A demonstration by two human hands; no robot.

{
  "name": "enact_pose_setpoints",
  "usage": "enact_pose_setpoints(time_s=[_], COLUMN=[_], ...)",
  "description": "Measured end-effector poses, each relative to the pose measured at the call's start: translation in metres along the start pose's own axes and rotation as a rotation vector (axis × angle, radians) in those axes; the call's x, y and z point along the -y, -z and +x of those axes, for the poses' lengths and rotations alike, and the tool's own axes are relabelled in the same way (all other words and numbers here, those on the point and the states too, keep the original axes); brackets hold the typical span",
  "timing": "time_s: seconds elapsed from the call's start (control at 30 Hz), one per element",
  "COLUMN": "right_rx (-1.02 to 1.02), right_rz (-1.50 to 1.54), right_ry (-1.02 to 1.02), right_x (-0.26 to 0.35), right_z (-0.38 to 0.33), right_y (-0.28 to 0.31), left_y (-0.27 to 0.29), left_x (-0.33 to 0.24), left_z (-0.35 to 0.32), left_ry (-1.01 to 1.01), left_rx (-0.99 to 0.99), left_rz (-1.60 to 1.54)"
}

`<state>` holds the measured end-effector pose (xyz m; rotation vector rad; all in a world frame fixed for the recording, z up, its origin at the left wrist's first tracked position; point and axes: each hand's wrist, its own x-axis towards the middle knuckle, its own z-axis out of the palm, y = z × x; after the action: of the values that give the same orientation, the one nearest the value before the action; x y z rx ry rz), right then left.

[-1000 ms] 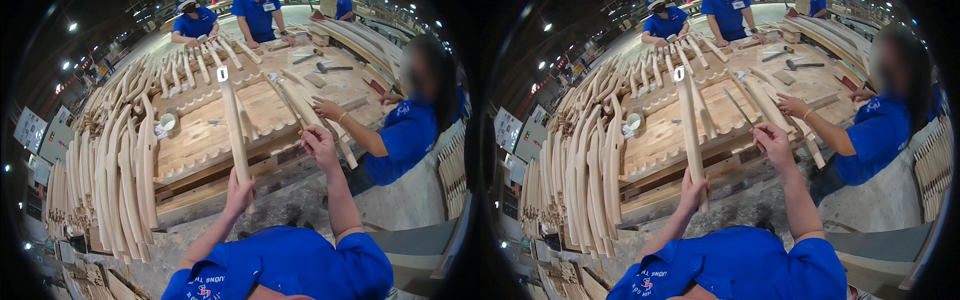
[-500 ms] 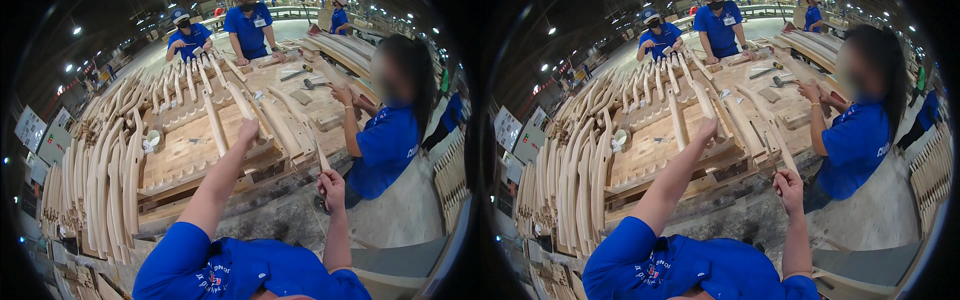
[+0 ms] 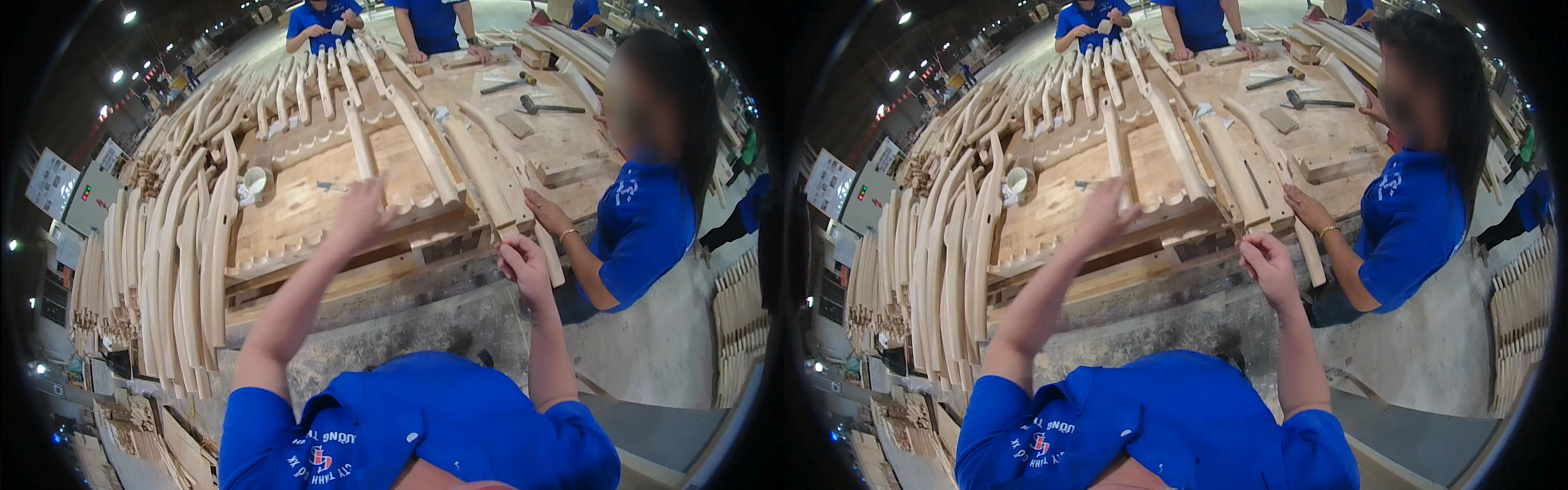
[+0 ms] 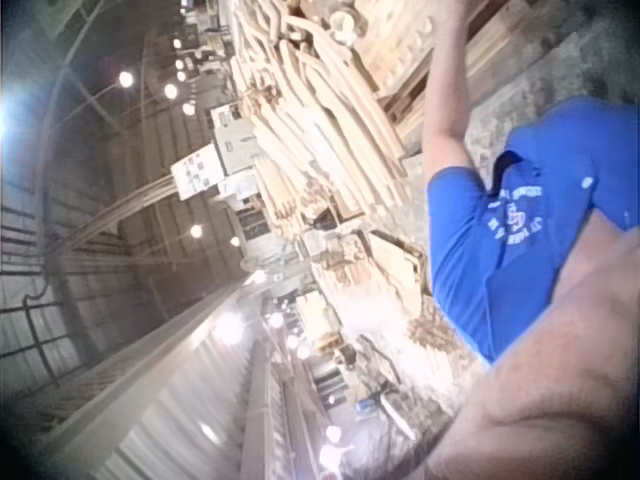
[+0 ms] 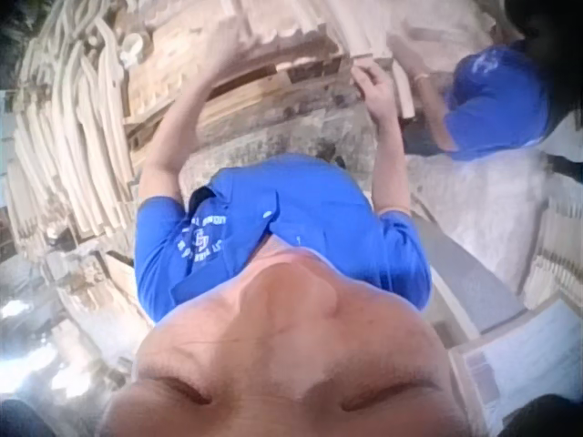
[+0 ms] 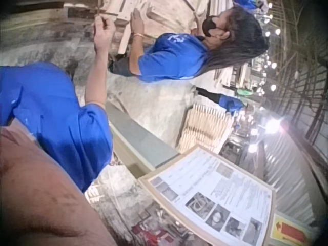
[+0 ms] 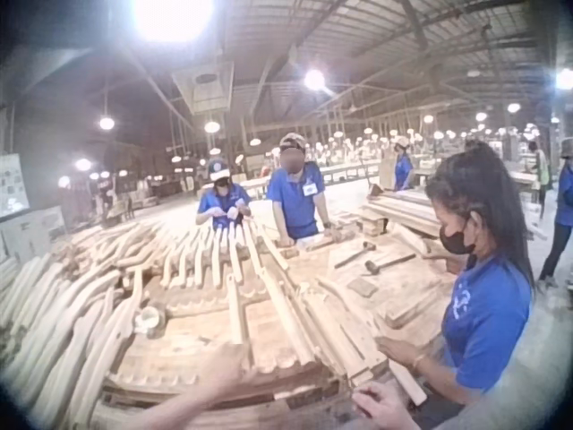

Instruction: The person repeatedly picks up wooden chair legs, applies glue to the mortise holes using a small stick, and places them on the table. The person works in a factory setting with other workers visible in the background.

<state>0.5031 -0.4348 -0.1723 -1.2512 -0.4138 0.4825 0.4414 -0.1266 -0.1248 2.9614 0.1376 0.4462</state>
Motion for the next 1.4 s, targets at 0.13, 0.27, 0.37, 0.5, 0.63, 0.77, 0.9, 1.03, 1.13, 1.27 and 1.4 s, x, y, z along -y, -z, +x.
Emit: enact_pose_setpoints(time_s=[0.13,0.27,0.37,0.5,0.63,0.77,0.9,1.03,1.13,1.27,1.4], right_rx=[0.135,0.205,0.184,0.261,0.413,0.357,0.354,0.291,0.234,0.211,0.288], right_rz=[-0.047,-0.139,-0.114,-0.064,-0.008,-0.062,-0.074,-0.140,-0.150,-0.122,-0.068], right_ry=[-0.044,-0.069,-0.098,-0.124,-0.141,-0.135,-0.140,-0.121,-0.141,-0.157,-0.105], right_x=[-0.006,-0.016,-0.030,-0.055,-0.071,-0.085,-0.093,-0.091,-0.089,-0.084,-0.091], right_z=[0.009,0.011,0.010,0.016,0.019,0.008,-0.004,-0.015,-0.019,-0.017,-0.003], right_y=[-0.036,-0.078,-0.108,-0.158,-0.231,-0.280,-0.314,-0.320,-0.312,-0.312,-0.315], left_y=[0.077,0.155,0.206,0.251,0.293,0.246,0.254,0.265,0.281,0.300,0.286], left_x=[0.102,0.192,0.257,0.332,0.385,0.395,0.381,0.399,0.406,0.382,0.363], left_z=[-0.084,-0.165,-0.234,-0.326,-0.445,-0.427,-0.431,-0.448,-0.453,-0.432,-0.431], left_ry=[0.224,0.472,0.728,0.906,1.197,1.110,1.054,1.108,1.176,1.189,0.938], left_rx=[-0.140,-0.256,-0.230,-0.272,-0.278,-0.097,-0.058,-0.123,-0.195,-0.326,-0.429], left_rz=[0.094,0.222,0.302,0.380,0.301,0.220,0.265,-0.256,-0.661,-0.875,-0.600])
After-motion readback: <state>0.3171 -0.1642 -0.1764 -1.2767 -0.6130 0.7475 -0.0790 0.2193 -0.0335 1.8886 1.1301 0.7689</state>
